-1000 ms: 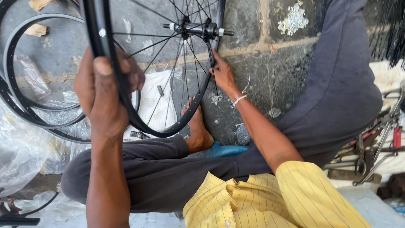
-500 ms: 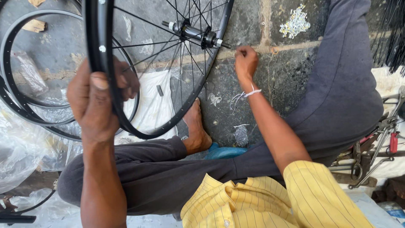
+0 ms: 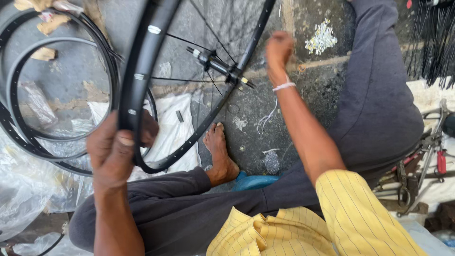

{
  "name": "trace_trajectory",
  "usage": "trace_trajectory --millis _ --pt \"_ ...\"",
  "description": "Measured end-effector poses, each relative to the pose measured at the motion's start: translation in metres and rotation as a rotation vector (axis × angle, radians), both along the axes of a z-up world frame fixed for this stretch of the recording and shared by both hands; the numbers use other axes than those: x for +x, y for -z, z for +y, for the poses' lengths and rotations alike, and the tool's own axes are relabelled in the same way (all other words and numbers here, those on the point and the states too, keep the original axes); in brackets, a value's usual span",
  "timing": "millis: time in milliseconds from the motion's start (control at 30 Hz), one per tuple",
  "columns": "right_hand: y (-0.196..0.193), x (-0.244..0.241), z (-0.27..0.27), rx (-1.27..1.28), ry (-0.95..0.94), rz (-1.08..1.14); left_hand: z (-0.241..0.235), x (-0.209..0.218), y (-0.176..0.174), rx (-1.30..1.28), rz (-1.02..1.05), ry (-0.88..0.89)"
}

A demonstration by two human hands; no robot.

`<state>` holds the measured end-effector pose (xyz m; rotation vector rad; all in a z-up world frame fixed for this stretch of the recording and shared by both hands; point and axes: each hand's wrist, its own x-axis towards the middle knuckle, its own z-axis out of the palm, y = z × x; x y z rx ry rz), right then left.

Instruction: The person sits on the ground and laces a bicycle wheel by hand. They insert spokes into the rim and hub, weaving them through the existing structure to assemble the wheel.

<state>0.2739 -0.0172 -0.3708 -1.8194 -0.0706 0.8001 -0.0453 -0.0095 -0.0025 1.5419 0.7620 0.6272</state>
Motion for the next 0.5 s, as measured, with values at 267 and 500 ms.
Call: trace_trajectory --millis 267,500 --pt "-0.243 -0.096 -0.102 0.913 -0.704 -0.068 -0.016 0.027 -0.005 0.054 0.135 0.023" --pt "-0.280 -0.099 -0.068 1.081 -0.661 0.329 -0.033 0.053 -0.027 0.053 0.055 -0.091"
